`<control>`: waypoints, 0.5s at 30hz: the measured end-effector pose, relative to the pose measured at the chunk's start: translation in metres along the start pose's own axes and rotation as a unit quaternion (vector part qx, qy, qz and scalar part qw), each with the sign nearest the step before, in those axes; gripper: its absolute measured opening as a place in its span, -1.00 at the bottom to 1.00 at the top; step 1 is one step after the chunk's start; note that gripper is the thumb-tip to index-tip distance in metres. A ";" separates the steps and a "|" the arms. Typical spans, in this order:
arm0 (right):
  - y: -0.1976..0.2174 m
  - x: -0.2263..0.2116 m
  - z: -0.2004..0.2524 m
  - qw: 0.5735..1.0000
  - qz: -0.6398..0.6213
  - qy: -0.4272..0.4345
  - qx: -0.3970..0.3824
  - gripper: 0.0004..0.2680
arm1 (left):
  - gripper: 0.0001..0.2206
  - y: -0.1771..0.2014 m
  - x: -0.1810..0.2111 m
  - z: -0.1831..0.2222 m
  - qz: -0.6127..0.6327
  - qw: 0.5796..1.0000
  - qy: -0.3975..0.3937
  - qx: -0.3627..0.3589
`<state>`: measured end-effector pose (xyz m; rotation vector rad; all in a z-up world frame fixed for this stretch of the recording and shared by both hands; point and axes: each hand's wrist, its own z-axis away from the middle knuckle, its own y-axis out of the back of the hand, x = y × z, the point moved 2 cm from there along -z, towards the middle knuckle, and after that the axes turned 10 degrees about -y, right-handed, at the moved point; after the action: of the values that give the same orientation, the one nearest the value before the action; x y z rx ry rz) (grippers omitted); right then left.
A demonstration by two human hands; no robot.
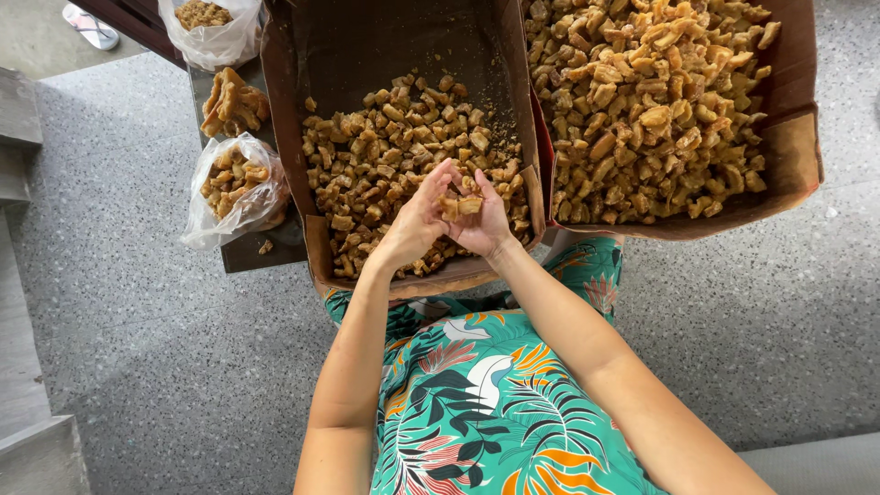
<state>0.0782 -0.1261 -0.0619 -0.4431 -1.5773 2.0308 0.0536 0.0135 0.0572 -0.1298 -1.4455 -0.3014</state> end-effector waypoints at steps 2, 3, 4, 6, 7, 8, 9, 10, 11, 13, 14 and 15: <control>0.002 0.000 0.000 0.998 0.044 0.003 0.035 -0.61 | -0.05 0.000 -0.004 -0.004 0.007 1.000 -0.011 0.018; 0.003 -0.001 0.001 0.996 0.065 0.006 0.053 -0.61 | -0.07 0.003 -0.006 -0.006 -0.032 0.999 -0.005 0.042; 0.005 -0.003 0.002 0.996 0.058 0.010 0.074 -0.61 | -0.10 0.008 -0.009 -0.008 -0.071 0.995 0.001 0.065; 0.008 -0.008 0.006 0.992 0.044 0.017 0.115 -0.59 | -0.18 0.017 -0.019 -0.011 -0.120 0.987 0.026 0.106; 0.007 -0.014 0.009 0.996 0.035 0.025 0.082 -0.58 | -0.24 0.021 -0.025 -0.012 -0.131 0.983 0.045 0.125; 0.005 -0.022 0.013 0.998 0.026 0.032 0.048 -0.56 | -0.30 0.024 -0.033 -0.013 -0.141 0.977 0.065 0.144; 0.001 -0.030 0.016 0.999 0.017 0.039 0.015 -0.54 | -0.34 0.024 -0.042 -0.016 -0.155 0.976 0.080 0.132; -0.002 -0.040 0.020 0.998 0.026 0.057 0.025 -0.53 | -0.39 0.023 -0.051 -0.020 -0.169 0.974 0.094 0.120; -0.008 -0.052 0.022 0.996 0.035 0.075 0.035 -0.53 | -0.43 0.021 -0.061 -0.025 -0.183 0.971 0.109 0.108; -0.026 -0.077 0.028 0.993 0.042 0.107 0.041 -0.53 | -0.48 0.003 -0.076 -0.041 -0.300 0.952 0.031 0.056; -0.037 -0.089 0.029 0.991 0.040 0.120 0.035 -0.53 | -0.49 -0.006 -0.081 -0.049 -0.357 0.934 -0.010 0.030; -0.047 -0.096 0.031 0.990 0.039 0.133 0.030 -0.53 | -0.49 -0.019 -0.087 -0.055 -0.407 0.913 -0.013 -0.004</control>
<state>0.1479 -0.1986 -0.0145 -0.7289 -1.3550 1.9752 0.0924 -0.0082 -0.0375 0.4827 -1.4660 -0.9866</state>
